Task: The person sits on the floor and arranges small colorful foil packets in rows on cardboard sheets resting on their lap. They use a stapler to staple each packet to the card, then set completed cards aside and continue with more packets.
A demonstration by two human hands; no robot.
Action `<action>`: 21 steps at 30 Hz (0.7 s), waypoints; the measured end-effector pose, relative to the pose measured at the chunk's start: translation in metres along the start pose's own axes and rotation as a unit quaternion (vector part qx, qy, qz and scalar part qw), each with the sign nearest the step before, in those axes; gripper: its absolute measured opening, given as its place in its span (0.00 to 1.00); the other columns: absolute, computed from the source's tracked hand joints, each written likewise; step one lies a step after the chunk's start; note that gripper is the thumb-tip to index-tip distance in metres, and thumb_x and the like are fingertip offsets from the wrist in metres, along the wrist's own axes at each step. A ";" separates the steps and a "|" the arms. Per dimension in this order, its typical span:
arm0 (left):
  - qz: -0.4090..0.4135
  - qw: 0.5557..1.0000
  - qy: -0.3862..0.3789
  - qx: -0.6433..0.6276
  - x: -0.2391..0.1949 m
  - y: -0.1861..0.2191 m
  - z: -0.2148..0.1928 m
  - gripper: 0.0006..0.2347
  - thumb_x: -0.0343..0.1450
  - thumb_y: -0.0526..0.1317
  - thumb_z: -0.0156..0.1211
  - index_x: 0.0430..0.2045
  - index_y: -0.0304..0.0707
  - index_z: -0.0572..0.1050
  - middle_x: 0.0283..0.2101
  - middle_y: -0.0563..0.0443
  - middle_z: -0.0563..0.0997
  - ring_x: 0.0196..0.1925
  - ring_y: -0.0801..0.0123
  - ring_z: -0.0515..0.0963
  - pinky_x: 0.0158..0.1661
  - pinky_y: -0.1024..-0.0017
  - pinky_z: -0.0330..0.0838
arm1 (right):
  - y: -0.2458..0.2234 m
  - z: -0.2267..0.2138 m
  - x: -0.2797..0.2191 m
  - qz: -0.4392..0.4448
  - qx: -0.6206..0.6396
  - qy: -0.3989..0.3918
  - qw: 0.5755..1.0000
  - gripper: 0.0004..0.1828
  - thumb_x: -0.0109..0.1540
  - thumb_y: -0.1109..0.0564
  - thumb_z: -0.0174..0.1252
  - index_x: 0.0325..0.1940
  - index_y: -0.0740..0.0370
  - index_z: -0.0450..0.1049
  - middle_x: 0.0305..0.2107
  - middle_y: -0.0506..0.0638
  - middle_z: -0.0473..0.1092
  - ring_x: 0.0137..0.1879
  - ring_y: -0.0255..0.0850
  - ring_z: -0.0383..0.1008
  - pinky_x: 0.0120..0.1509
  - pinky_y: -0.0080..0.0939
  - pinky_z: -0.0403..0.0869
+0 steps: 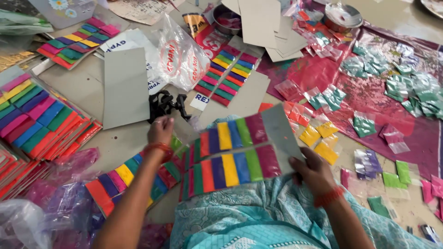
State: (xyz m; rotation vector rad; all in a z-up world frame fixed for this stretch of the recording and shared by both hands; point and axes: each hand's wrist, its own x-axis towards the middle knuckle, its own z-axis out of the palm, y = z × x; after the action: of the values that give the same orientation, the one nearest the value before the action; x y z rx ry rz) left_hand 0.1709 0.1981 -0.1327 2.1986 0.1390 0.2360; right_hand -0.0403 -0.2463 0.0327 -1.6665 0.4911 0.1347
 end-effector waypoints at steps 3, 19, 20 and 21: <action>-0.063 0.989 -0.087 0.106 0.045 -0.069 -0.008 0.20 0.71 0.58 0.62 0.42 0.41 0.82 0.43 0.43 0.86 0.47 0.52 0.84 0.48 0.60 0.76 | 0.000 -0.014 -0.021 -0.035 -0.038 0.063 0.997 0.20 0.61 0.57 0.61 0.57 0.66 0.74 0.24 0.51 0.73 0.22 0.36 0.69 0.23 0.40 0.66; 0.045 0.977 -0.204 -0.051 0.054 -0.076 -0.136 0.16 0.71 0.45 0.65 0.44 0.30 0.79 0.40 0.44 0.86 0.41 0.66 0.81 0.44 0.67 0.75 | 0.061 -0.056 -0.008 0.019 0.084 0.111 0.990 0.25 0.59 0.62 0.63 0.60 0.64 0.73 0.27 0.50 0.73 0.21 0.38 0.69 0.23 0.40 0.65; 0.046 0.976 -0.206 -0.049 0.045 -0.047 -0.167 0.16 0.71 0.45 0.65 0.44 0.30 0.79 0.40 0.44 0.86 0.41 0.66 0.81 0.44 0.67 0.75 | 0.065 -0.056 -0.006 0.021 0.087 0.112 0.990 0.25 0.59 0.62 0.63 0.60 0.64 0.73 0.27 0.50 0.73 0.21 0.38 0.69 0.23 0.40 0.65; 0.003 0.982 -0.172 -0.079 0.033 -0.020 -0.197 0.13 0.72 0.42 0.64 0.43 0.29 0.79 0.38 0.46 0.85 0.40 0.68 0.79 0.42 0.67 0.74 | 0.068 -0.056 -0.005 0.018 0.084 0.105 0.991 0.24 0.59 0.61 0.63 0.61 0.65 0.73 0.28 0.51 0.73 0.23 0.40 0.69 0.24 0.41 0.65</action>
State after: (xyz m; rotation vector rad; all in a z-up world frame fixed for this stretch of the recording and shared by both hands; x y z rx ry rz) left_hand 0.1600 0.3702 -0.0301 2.0470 -0.0766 -0.1270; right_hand -0.0823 -0.3047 -0.0190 -1.5145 0.6728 -0.0551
